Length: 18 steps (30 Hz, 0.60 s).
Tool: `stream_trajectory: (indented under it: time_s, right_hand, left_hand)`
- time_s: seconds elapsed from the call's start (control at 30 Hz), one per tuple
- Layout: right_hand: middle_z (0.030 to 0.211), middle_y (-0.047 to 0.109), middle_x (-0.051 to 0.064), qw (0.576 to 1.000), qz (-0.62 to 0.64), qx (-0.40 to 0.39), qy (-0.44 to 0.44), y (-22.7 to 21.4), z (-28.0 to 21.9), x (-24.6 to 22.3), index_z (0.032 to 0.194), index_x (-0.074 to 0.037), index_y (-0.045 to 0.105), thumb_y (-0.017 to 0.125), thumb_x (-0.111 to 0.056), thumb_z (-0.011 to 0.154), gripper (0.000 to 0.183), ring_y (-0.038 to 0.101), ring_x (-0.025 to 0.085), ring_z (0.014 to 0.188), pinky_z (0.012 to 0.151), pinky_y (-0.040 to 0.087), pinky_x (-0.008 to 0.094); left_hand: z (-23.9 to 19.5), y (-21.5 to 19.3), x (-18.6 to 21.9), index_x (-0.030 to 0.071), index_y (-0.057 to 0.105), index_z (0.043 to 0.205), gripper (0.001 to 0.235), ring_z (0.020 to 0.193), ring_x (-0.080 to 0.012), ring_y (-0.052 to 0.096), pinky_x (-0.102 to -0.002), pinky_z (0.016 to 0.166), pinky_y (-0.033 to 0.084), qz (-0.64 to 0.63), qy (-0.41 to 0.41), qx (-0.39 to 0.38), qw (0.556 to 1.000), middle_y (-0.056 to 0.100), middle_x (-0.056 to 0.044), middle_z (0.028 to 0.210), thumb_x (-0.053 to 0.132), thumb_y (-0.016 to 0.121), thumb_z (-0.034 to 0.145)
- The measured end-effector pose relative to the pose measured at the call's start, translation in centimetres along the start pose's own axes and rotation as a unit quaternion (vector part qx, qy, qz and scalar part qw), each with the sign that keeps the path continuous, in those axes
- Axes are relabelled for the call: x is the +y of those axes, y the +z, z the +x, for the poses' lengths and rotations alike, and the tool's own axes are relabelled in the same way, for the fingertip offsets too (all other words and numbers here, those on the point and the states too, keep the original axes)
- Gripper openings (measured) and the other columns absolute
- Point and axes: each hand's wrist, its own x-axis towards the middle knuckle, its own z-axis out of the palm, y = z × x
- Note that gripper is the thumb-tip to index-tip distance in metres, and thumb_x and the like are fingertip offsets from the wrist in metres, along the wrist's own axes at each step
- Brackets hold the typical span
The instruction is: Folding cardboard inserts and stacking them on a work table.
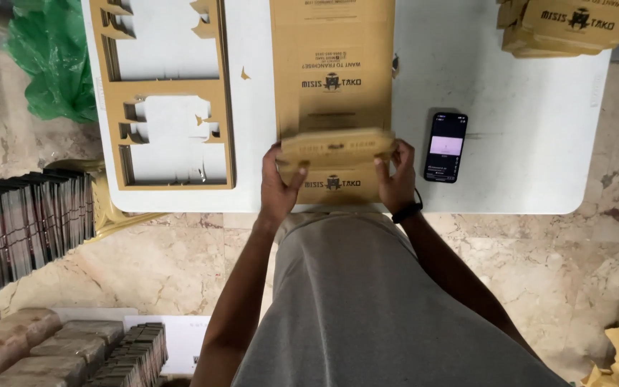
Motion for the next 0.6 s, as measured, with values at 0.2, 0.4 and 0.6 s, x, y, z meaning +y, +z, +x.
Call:
stream_trajectory:
  time_s: [0.2,0.4,0.6]
  right_hand:
    - [0.121,0.065,0.020,0.992,-0.109,0.032,0.054,0.1,-0.9,1.5,0.128,-0.010,0.043,0.063,-0.040,0.103,0.044,0.061,0.042,0.124,0.109,0.045,0.063]
    - [0.137,0.058,0.020,0.994,-0.106,-0.005,-0.032,0.0,0.2,-2.2,0.141,-0.008,0.038,0.058,-0.001,0.094,0.052,0.055,0.042,0.132,0.113,0.040,0.061]
    - [0.161,0.026,0.022,0.956,-0.143,0.081,-0.242,-0.9,0.9,-2.7,0.156,-0.002,0.029,0.072,-0.011,0.080,0.088,0.026,0.043,0.152,0.124,0.023,0.060]
  left_hand:
    - [-1.8,2.0,-1.8,0.009,0.033,0.128,0.044,0.109,-0.0509,0.064,-0.062,0.087,0.052,0.048,-0.090,0.028,0.994,0.063,-0.025,0.113,0.033,0.063,0.105]
    - [-0.9,1.3,-2.2,0.005,0.036,0.137,0.058,0.122,-0.0438,0.060,-0.058,0.102,0.049,0.021,0.005,0.021,1.000,0.062,-0.018,0.127,-0.001,0.074,0.092]
    - [-1.0,1.8,-5.3,0.014,0.051,0.116,0.024,0.122,-0.0420,0.060,-0.056,0.100,0.050,-0.017,-0.018,0.014,1.000,0.062,-0.011,0.115,0.008,0.066,0.099]
